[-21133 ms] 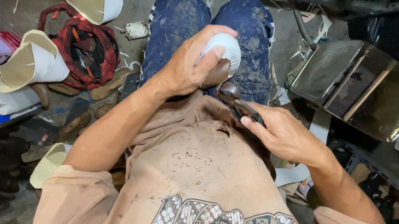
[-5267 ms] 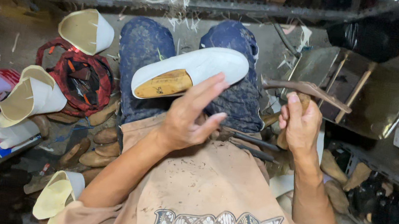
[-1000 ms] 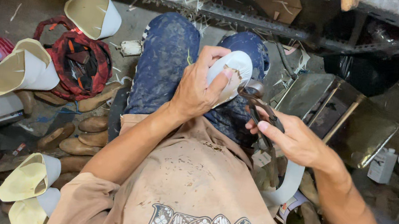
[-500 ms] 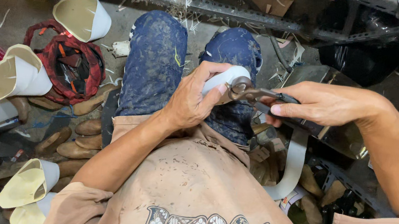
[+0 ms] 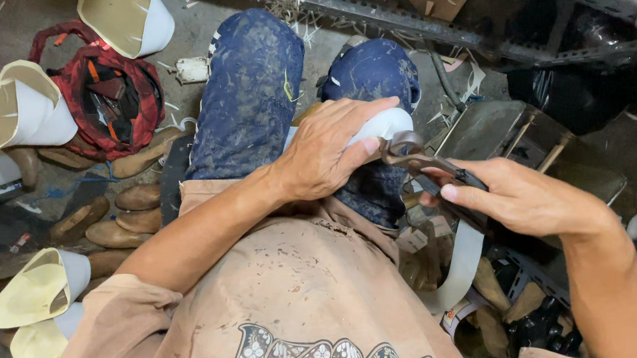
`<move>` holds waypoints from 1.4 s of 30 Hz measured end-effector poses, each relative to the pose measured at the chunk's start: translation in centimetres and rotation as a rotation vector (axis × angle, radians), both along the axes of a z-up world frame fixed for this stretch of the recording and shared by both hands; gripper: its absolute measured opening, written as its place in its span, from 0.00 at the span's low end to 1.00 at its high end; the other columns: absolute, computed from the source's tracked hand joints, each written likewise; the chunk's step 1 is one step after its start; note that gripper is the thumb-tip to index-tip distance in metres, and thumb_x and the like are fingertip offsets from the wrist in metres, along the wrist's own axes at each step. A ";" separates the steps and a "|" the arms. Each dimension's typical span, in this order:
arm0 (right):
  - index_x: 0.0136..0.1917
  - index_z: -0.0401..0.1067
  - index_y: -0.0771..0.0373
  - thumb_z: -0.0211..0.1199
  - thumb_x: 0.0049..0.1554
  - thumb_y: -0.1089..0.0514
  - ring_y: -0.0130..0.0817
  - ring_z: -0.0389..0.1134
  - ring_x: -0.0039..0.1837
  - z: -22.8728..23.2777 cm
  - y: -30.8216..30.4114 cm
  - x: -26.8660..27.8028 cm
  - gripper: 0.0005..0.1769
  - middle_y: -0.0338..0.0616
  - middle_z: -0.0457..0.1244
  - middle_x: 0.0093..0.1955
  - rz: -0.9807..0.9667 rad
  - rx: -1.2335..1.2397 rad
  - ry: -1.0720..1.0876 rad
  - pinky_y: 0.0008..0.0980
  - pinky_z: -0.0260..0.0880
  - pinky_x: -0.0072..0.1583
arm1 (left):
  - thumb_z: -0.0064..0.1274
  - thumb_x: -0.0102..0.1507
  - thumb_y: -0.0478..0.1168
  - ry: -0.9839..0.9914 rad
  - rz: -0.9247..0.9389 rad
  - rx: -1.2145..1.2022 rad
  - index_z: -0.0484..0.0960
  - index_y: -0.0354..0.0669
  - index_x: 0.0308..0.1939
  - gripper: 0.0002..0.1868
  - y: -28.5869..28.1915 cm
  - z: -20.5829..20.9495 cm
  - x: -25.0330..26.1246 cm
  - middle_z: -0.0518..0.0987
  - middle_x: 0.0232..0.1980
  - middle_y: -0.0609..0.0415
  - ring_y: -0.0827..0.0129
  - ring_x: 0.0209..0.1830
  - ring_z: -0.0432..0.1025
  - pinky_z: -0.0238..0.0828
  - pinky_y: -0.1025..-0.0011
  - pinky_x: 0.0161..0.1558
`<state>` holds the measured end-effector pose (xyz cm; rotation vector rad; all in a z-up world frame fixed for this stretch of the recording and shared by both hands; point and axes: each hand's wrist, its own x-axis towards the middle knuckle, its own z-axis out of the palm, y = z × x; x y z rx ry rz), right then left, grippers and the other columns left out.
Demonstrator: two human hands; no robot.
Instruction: The person uses pliers and a hammer to shape white leather over a wooden shoe last, pulling the material tight and tapping it into place.
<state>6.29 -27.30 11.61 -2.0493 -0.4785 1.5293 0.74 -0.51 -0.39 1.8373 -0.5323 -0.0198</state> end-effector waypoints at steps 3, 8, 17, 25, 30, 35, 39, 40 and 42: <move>0.57 0.78 0.58 0.49 0.62 0.43 0.22 0.69 0.53 -0.6 0.1 1.3 0.24 0.32 0.73 0.52 0.012 0.102 0.106 0.26 0.67 0.60 | 0.30 0.75 0.50 -0.024 -0.022 0.037 0.67 0.43 0.70 0.25 0.0 0.2 0.2 0.78 0.64 0.47 0.51 0.57 0.74 0.64 0.59 0.55; 0.43 0.78 0.58 0.51 0.64 0.47 0.26 0.69 0.40 0.3 -1.0 1.1 0.19 0.35 0.71 0.35 -0.022 0.010 0.006 0.27 0.70 0.49 | 0.33 0.74 0.48 -0.047 -0.004 0.067 0.69 0.41 0.68 0.23 0.4 -0.8 0.1 0.77 0.66 0.48 0.52 0.61 0.74 0.66 0.58 0.60; 0.74 0.57 0.39 0.50 0.61 0.46 0.47 0.71 0.60 5.1 0.7 -1.3 0.27 0.33 0.68 0.63 0.363 -0.473 -0.344 0.50 0.73 0.53 | 0.43 0.71 0.41 -0.159 0.090 0.146 0.67 0.37 0.69 0.23 -3.3 0.9 -1.5 0.78 0.61 0.44 0.49 0.56 0.73 0.65 0.56 0.59; 0.47 0.63 0.56 0.58 0.45 0.70 0.41 0.71 0.32 4.7 1.5 -7.3 0.17 0.41 0.60 0.40 0.685 -0.480 -0.910 0.43 0.70 0.31 | 0.44 0.72 0.39 -0.306 0.104 0.245 0.63 0.34 0.70 0.24 -3.5 0.3 -1.9 0.77 0.60 0.43 0.51 0.53 0.72 0.65 0.56 0.56; 0.70 0.64 0.53 0.53 0.62 0.48 0.55 0.72 0.48 3.0 2.3 -6.1 0.24 0.42 0.68 0.54 0.269 -0.300 -0.598 0.53 0.72 0.42 | 0.41 0.70 0.44 -0.136 0.046 0.086 0.64 0.37 0.71 0.27 0.0 0.2 -0.7 0.76 0.65 0.40 0.47 0.58 0.72 0.63 0.55 0.57; 0.62 0.69 0.54 0.55 0.60 0.38 0.44 0.72 0.56 0.4 2.0 -6.5 0.25 0.41 0.70 0.55 0.088 -0.255 -0.351 0.42 0.67 0.55 | 0.49 0.68 0.50 -0.023 0.143 0.129 0.70 0.42 0.65 0.25 1.2 -0.6 0.2 0.80 0.55 0.45 0.49 0.52 0.75 0.67 0.56 0.51; 0.53 0.73 0.56 0.52 0.63 0.47 0.58 0.74 0.50 1.3 4.5 -5.5 0.15 0.55 0.70 0.42 -0.137 -0.156 -0.223 0.52 0.72 0.52 | 0.36 0.73 0.52 -0.054 0.069 -0.032 0.67 0.43 0.70 0.26 1.5 -1.6 0.4 0.77 0.52 0.45 0.48 0.51 0.75 0.68 0.56 0.55; 0.58 0.73 0.57 0.51 0.64 0.49 0.61 0.73 0.52 1.8 5.4 -5.0 0.17 0.58 0.71 0.46 -0.181 -0.113 -0.208 0.54 0.71 0.54 | 0.35 0.73 0.51 -0.042 0.040 -0.044 0.66 0.43 0.71 0.26 1.6 -1.4 0.5 0.77 0.53 0.44 0.46 0.52 0.75 0.68 0.55 0.56; 0.61 0.72 0.58 0.51 0.64 0.49 0.57 0.73 0.52 0.4 4.4 -4.9 0.18 0.58 0.71 0.47 -0.216 -0.095 -0.170 0.54 0.71 0.55 | 0.34 0.73 0.51 -0.024 0.002 -0.047 0.65 0.43 0.72 0.26 1.5 -1.3 0.2 0.76 0.55 0.43 0.46 0.54 0.74 0.66 0.54 0.59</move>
